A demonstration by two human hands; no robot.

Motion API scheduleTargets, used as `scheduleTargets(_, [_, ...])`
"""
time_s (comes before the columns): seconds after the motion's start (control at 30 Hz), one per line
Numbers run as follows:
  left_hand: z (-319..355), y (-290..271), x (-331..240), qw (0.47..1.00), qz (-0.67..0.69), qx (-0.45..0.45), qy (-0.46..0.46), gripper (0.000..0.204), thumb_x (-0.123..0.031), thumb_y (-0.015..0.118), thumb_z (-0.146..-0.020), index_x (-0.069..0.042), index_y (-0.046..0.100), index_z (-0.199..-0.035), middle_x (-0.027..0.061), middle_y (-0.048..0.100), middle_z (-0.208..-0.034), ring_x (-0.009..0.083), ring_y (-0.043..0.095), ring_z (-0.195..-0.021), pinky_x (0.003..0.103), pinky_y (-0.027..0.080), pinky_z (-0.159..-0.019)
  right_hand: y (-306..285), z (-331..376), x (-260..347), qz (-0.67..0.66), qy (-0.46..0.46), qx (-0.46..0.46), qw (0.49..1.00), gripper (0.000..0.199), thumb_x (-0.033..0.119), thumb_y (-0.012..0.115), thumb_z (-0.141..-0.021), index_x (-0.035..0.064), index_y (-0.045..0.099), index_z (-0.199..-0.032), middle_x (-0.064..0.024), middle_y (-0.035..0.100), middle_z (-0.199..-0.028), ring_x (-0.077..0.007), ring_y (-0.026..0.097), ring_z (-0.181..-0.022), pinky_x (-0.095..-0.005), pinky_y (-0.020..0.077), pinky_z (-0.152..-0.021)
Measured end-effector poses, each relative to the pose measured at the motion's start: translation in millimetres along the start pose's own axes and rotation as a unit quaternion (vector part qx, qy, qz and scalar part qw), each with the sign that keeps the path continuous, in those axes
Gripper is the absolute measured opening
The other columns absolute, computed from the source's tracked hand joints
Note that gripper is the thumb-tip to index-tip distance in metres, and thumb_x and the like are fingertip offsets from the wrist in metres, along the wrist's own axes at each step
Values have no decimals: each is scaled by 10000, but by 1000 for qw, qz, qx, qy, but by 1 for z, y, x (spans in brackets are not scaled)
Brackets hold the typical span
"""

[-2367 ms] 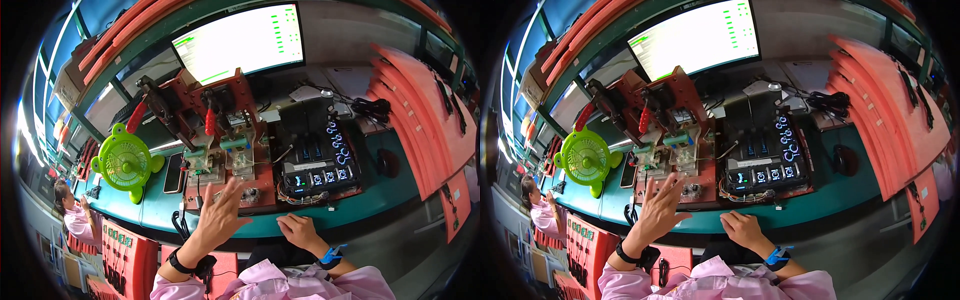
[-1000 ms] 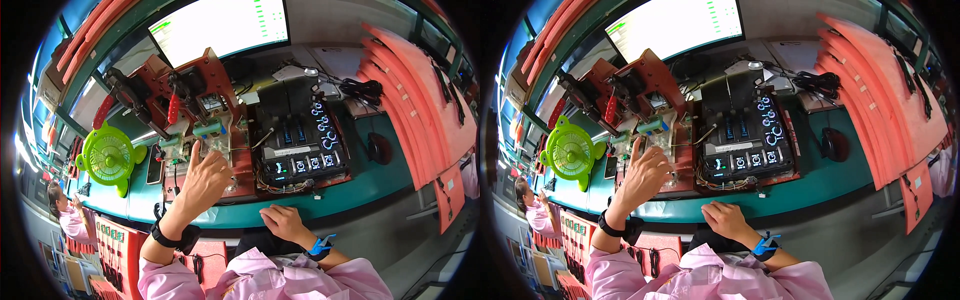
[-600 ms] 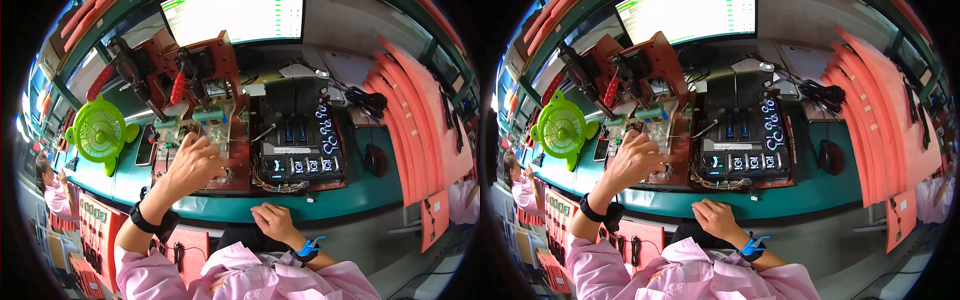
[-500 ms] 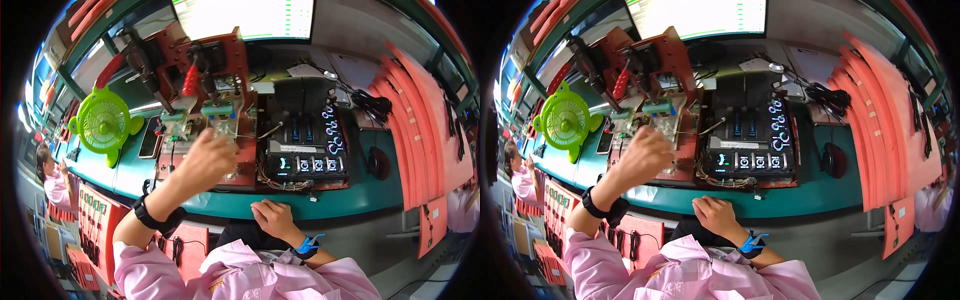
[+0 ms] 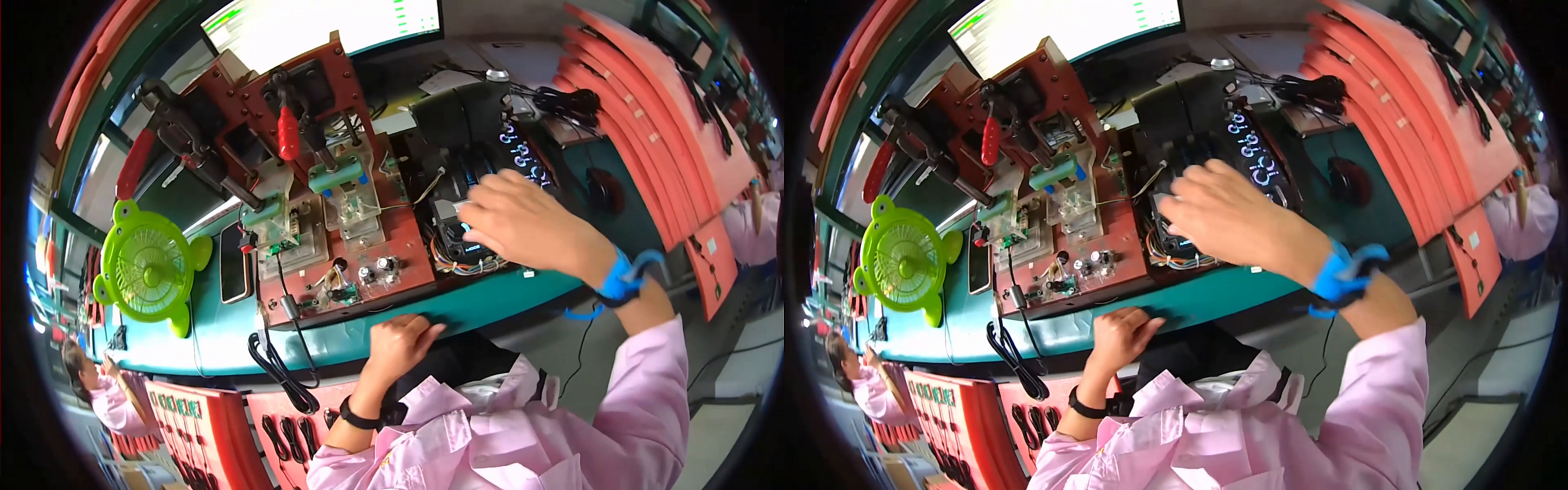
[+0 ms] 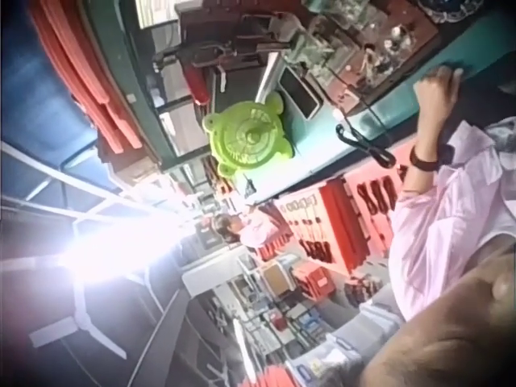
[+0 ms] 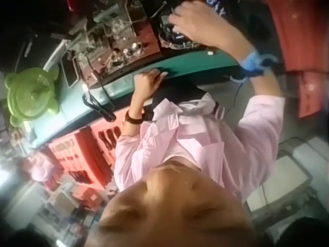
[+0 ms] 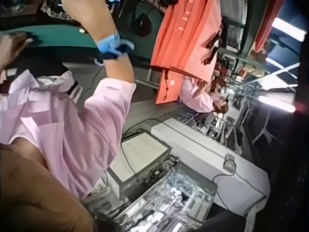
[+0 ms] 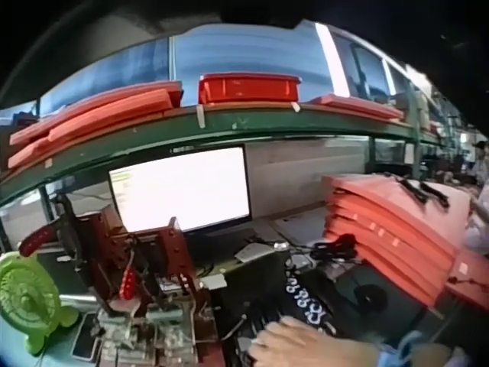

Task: The person picks up a circuit board, brushes it, and connects a cable before placing it into a testing machine. They press buttons on a control panel to run the test, then disconnect the cable and place the board onto a foam sheet.

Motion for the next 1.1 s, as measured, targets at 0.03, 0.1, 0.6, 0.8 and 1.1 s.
scheduleTargets(0.03, [-2,3,0,1000,8,-1,12,278,-214,653,-701,-65,484,-537,72,469,-510,255,481,-456,358,370,-405,11,-9,5,-13,-36,47,998,140,168,589,-703,54,526,-754,-81,489,-730,-220,487,-759,-342,371,-662])
scheduleTargets(0.1, [-3,1,-2,999,18,-13,33,310,-232,640,-716,-63,460,-527,78,454,-488,264,476,-437,364,364,-396,24,-14,13,37,-28,66,997,137,174,585,-704,58,527,-747,-77,492,-726,-222,489,-761,-345,369,-663])
scheduleTargets(0.6, [14,-4,4,991,73,-57,93,316,-255,573,-772,-59,452,-555,78,476,-502,258,508,-467,361,391,-400,43,-26,23,103,-31,230,967,102,163,550,-719,69,542,-680,-85,548,-672,-263,524,-747,-384,370,-709])
scheduleTargets(0.8, [9,3,4,994,67,-55,62,307,-259,561,-782,-58,460,-573,86,483,-510,258,514,-473,356,400,-401,46,-30,6,-19,88,315,945,86,142,523,-741,58,515,-724,-78,521,-691,-251,491,-809,-431,349,-805])
scheduleTargets(1.1, [10,1,5,992,70,-76,77,309,-265,562,-780,-59,458,-574,88,483,-511,262,512,-472,356,398,-402,15,-9,18,107,8,179,978,110,122,574,-707,29,565,-766,-81,533,-956,-264,429,-1056,-554,208,-946])
Point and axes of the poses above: each hand's wrist, its own z-axis away from the middle knuckle, its own y-axis out of the palm, x = y × z, the point moved 3 cm from there along -z, towards the middle knuckle
